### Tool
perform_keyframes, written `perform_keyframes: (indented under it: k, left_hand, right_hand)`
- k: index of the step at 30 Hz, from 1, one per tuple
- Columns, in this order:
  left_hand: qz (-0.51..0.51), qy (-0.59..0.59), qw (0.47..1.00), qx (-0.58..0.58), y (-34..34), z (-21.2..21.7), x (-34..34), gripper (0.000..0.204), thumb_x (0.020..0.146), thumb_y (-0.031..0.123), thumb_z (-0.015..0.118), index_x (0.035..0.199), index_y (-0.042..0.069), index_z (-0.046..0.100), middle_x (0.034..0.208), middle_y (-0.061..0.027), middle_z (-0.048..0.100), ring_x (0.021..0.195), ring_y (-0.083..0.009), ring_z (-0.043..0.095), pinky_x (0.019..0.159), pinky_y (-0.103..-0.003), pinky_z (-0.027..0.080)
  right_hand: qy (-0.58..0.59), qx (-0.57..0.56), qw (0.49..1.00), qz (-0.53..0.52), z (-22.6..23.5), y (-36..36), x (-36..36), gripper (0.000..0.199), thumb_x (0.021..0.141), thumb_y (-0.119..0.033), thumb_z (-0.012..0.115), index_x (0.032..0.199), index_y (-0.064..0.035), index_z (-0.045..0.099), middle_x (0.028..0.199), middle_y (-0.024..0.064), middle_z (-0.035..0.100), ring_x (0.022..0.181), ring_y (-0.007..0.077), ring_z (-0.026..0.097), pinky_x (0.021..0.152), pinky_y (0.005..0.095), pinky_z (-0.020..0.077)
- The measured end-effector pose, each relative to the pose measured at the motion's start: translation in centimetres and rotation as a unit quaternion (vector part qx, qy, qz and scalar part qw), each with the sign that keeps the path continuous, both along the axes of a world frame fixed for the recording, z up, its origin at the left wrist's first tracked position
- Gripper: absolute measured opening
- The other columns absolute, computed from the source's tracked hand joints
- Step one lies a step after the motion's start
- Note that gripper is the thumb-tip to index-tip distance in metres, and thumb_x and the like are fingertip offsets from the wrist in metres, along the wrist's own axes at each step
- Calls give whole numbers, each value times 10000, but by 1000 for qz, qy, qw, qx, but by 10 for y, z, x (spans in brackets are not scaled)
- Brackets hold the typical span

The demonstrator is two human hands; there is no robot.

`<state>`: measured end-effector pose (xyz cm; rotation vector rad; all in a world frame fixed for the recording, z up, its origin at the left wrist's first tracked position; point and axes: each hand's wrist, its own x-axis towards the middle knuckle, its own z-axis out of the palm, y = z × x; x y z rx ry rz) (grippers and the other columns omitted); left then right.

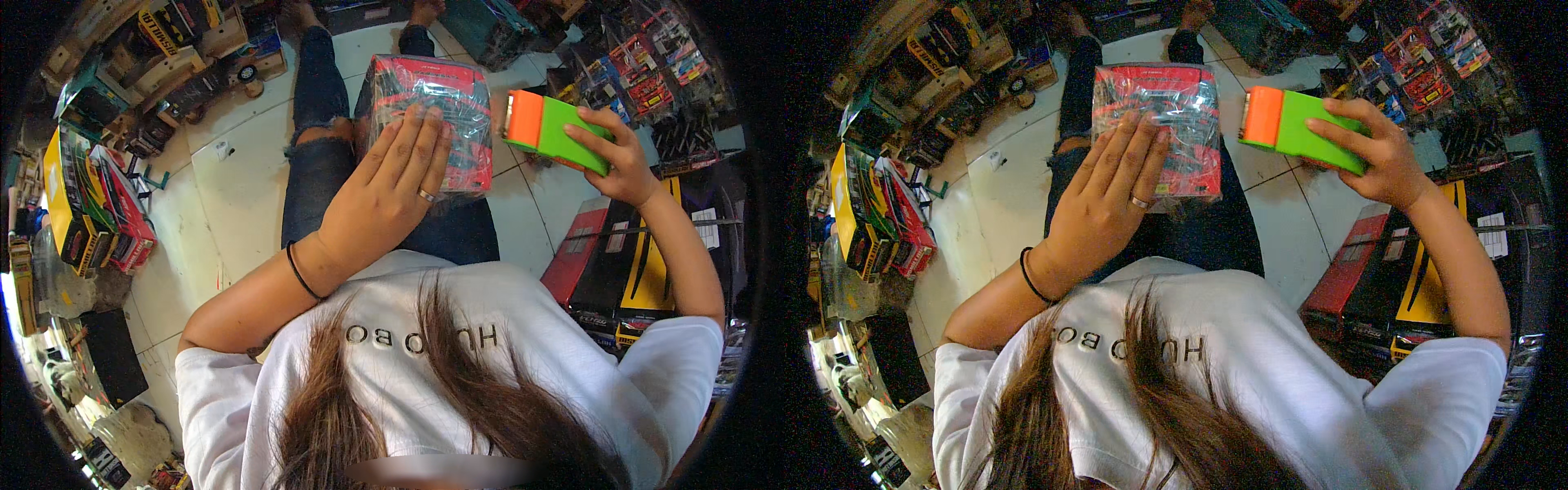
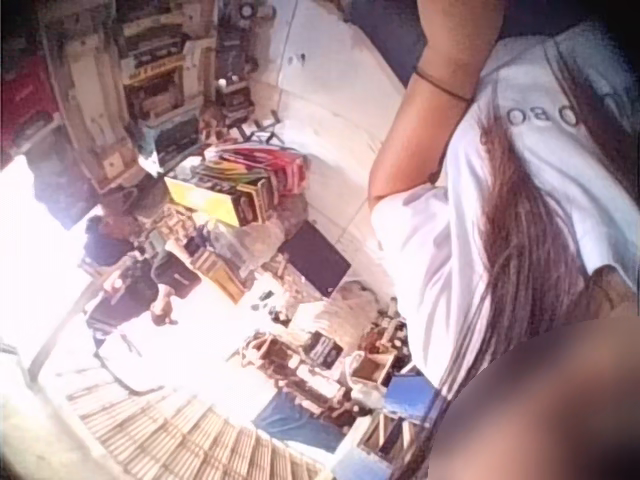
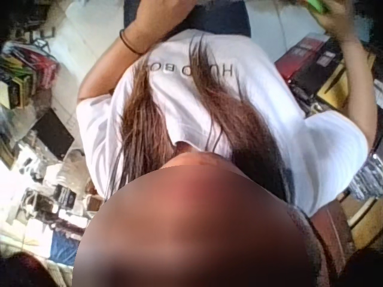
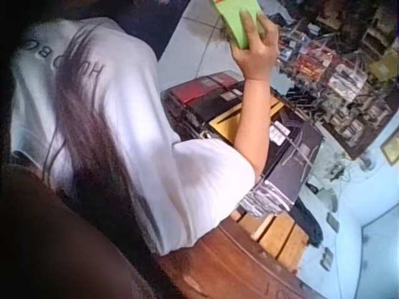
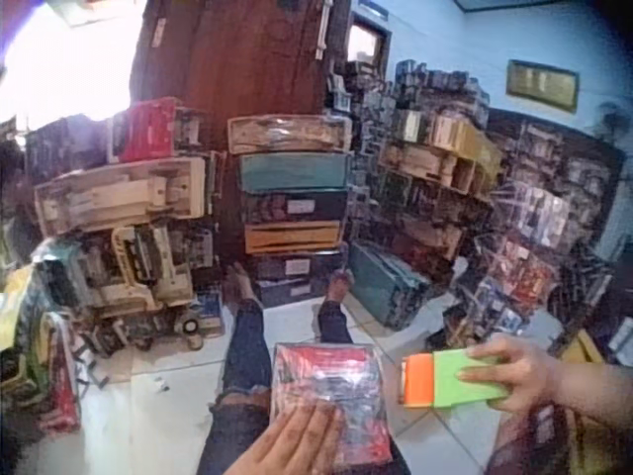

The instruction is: The person sits on the floor and wraps a wooden toy car in clear plastic film, then seals it with tape. They handle the toy, plastic wrap, and a tape dispenser to complete the packaging.

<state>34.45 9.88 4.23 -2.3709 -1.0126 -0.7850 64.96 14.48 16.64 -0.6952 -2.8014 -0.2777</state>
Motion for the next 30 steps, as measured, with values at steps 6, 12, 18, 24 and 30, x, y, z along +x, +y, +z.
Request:
perform_keyframes:
  k: [6, 12, 18, 24, 30]
  left_hand:
    - [-38, -26, 997, -55, -5, -4, -12, 526, 802, 218, 523, 1257, -43, 494, 1328, -200, 469, 1252, -340, 440, 1037, -407, 369]
    - [-183, -294, 934, -86, 17, -13, -26, 845, 832, 586, 510, 1382, -33, 343, 1420, -233, 328, 1341, -371, 288, 1074, -437, 267]
    - [-250, -452, 806, -288, 30, -6, -2, 955, 873, 703, 251, 1472, -17, 65, 1544, -193, -35, 1433, -308, -20, 1143, -396, 56]
    - [-112, -638, 557, -520, 52, 23, 6, 865, 883, 696, 273, 1396, 0, 288, 1393, -173, 340, 1252, -280, 355, 1044, -395, 304]
    - [-162, -685, 328, -630, 72, -17, -14, 774, 878, 699, 318, 1252, 46, 504, 1141, -160, 606, 995, -307, 618, 876, -463, 511]
  right_hand:
    - [-518, -177, 837, -26, -103, 65, 25, 334, 748, -210, 683, 1024, -62, 568, 878, 177, 650, 882, 412, 617, 741, 488, 490]
    - [89, -265, 907, -314, -285, 67, 98, 420, 680, -132, 677, 1090, -54, 629, 1062, 164, 572, 1086, 343, 532, 900, 416, 443]
    - [408, -220, 818, -342, -251, 70, 34, 597, 931, -313, 527, 1437, -72, 322, 1483, 155, 311, 1391, 273, 252, 1129, 376, 180]
    - [533, -369, 758, -71, -123, 64, -116, 715, 966, -562, 258, 1427, -19, 318, 1475, 128, 328, 1378, 203, 266, 1132, 329, 160]
    - [615, -689, 347, -165, -143, 64, -142, 762, 877, -688, 314, 1237, -54, 534, 1224, 176, 574, 1054, 297, 578, 984, 404, 398]
